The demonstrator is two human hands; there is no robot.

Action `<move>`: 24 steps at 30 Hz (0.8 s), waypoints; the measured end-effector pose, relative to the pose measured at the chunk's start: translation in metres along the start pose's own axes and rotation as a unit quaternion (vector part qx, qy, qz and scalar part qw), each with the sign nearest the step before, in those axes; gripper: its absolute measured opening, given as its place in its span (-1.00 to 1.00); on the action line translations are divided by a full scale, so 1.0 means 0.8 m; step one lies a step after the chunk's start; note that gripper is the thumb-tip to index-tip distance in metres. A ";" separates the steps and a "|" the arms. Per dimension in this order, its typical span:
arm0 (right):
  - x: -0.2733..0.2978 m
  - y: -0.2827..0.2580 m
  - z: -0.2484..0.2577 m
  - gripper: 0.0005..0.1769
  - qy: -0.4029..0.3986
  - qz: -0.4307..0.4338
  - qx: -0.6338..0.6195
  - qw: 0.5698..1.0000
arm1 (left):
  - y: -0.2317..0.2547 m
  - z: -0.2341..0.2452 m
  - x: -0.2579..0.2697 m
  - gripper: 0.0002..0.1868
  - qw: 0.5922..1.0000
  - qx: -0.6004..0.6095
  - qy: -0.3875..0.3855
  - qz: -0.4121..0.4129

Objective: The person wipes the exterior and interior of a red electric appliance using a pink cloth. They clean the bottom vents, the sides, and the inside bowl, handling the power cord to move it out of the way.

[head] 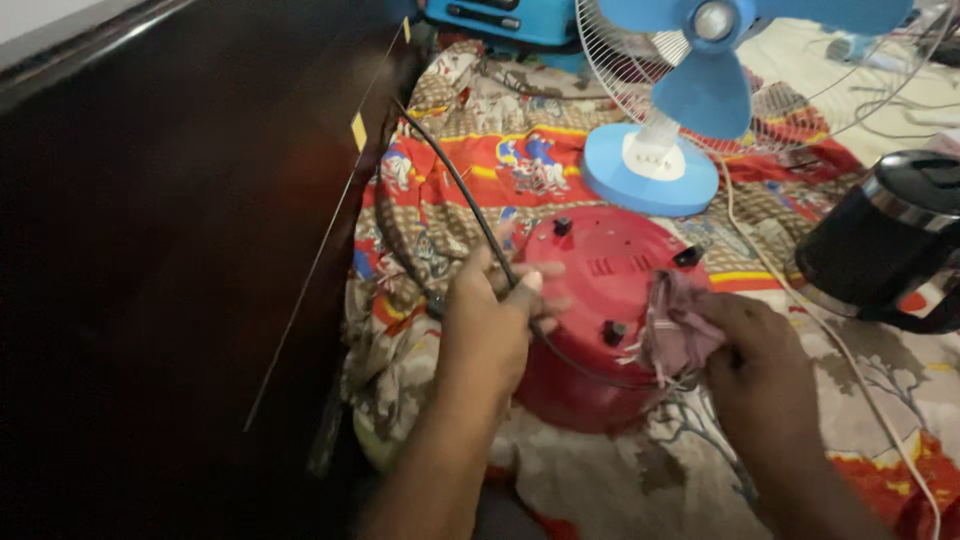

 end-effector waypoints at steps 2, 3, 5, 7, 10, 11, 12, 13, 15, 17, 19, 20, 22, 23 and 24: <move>0.006 -0.007 0.002 -0.47 0.009 0.010 -0.007 1.000 | 0.015 0.012 0.000 -0.51 0.999 0.004 0.046 -0.002; 0.010 -0.019 0.001 -0.48 0.016 0.038 -0.027 0.999 | 0.021 0.017 -0.001 -0.54 0.998 0.007 0.067 -0.005; 0.015 -0.044 -0.002 -0.47 0.016 0.078 -0.041 0.996 | 0.032 0.029 -0.003 -0.55 0.995 0.044 0.087 -0.018; 0.019 -0.068 -0.006 -0.43 0.003 0.102 -0.027 0.994 | 0.033 0.028 -0.006 -0.55 0.994 0.062 0.085 -0.032; 0.032 -0.089 -0.011 -0.42 -0.023 0.098 -0.021 0.995 | 0.025 0.017 -0.005 -0.56 0.996 0.057 0.048 -0.045; 0.032 -0.090 -0.011 -0.42 -0.026 0.104 -0.008 0.994 | 0.022 0.009 -0.002 -0.56 0.997 0.056 0.033 -0.045; 0.031 -0.087 -0.010 -0.42 -0.029 0.109 0.006 0.994 | 0.023 0.004 0.002 -0.57 0.997 0.055 0.019 -0.045; 0.030 -0.083 -0.007 -0.42 -0.030 0.114 0.019 0.993 | 0.028 0.004 0.005 -0.55 0.997 0.055 0.019 -0.043; 0.021 -0.065 0.003 -0.45 -0.009 0.087 -0.013 0.996 | 0.040 -0.003 0.013 -0.53 0.998 0.057 0.016 -0.037; 0.020 -0.035 0.006 -0.48 -0.029 -0.043 -0.036 0.998 | 0.054 0.001 0.024 -0.49 0.998 0.039 0.042 -0.038; 0.030 0.005 0.000 -0.51 -0.094 -0.270 -0.057 0.957 | 0.063 0.003 0.034 -0.40 0.997 0.027 0.062 -0.036; 0.031 -0.007 -0.001 -0.52 -0.074 -0.224 -0.095 0.967 | 0.063 0.001 0.037 -0.33 0.997 0.025 0.070 -0.035; 0.034 -0.034 0.002 -0.53 -0.030 -0.124 -0.170 0.977 | 0.060 -0.005 0.042 -0.25 0.998 0.016 0.061 -0.030; 0.035 -0.047 0.000 -0.49 -0.042 -0.080 -0.142 0.986 | 0.055 -0.009 0.045 -0.26 0.999 0.009 0.044 -0.022; 0.039 -0.063 -0.007 -0.45 -0.054 -0.035 -0.112 0.992 | 0.048 -0.013 0.047 -0.26 1.000 0.002 0.027 -0.015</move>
Point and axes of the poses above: each hand's wrist, its own x-axis away from the middle knuckle, its own z-axis out of the back of the hand, y = z × x, the point moved 7 cm from there along -x, towards the middle knuckle, and after that the axes turned 2 degrees about -z, right-handed, at the moved point
